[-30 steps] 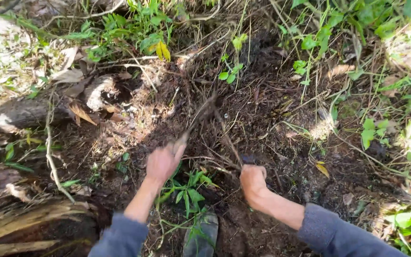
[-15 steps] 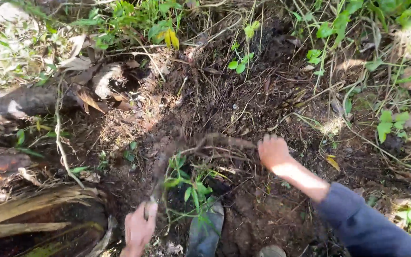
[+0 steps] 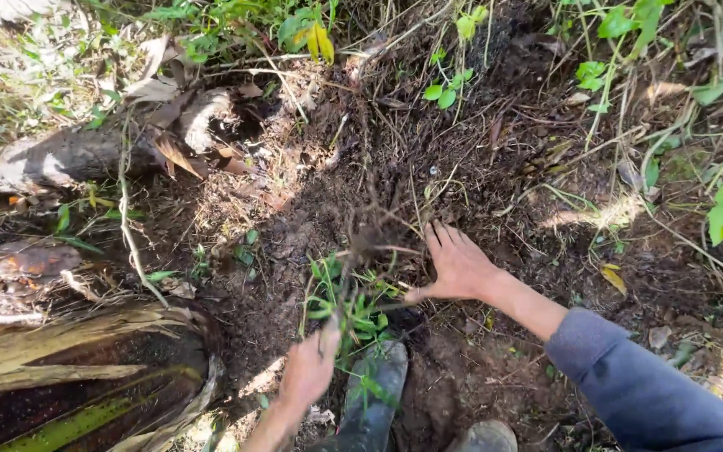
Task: The person uses a small hand hoe to loosen soil and pull weeds from the ground near a tree stump. They repeatedly dig, pull, and place the uprooted plants into a nearby wooden crate.
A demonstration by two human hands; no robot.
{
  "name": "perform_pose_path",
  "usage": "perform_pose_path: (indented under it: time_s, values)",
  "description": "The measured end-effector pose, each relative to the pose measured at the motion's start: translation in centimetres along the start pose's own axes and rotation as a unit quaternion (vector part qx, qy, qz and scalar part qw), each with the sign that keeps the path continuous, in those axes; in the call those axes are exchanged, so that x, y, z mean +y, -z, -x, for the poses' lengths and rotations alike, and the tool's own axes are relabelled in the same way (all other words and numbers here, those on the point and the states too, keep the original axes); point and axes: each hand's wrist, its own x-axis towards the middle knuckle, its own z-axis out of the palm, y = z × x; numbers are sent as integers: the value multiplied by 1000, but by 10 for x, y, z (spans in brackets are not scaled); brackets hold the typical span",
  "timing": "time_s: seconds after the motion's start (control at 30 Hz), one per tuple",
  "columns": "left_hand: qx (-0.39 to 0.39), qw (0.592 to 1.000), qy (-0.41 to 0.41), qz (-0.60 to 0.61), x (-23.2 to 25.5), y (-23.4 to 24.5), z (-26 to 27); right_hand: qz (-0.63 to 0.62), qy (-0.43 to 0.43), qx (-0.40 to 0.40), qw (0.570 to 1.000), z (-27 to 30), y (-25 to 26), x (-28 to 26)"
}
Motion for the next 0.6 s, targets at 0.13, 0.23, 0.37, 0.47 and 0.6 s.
perform_pose_path:
  time_s: [0.13, 0.23, 0.37, 0.47, 0.6]
  values:
    - [-30, 996, 34, -72, -1, 5, 32, 4, 11, -19, 1000, -6, -13, -14]
    - [61, 996, 68, 8, 18, 27, 33, 85, 64, 24, 994, -12, -38, -22]
    - [178, 984, -5, 4, 22, 40, 14, 189, 81, 87, 975, -20, -76, -27]
    - [131, 988, 61, -54, 19, 33, 5, 282, 29, 61, 957, -28, -88, -33]
    - [88, 994, 56, 24, 5, -5, 27, 313, 19, 146, 938, -31, -102, -34]
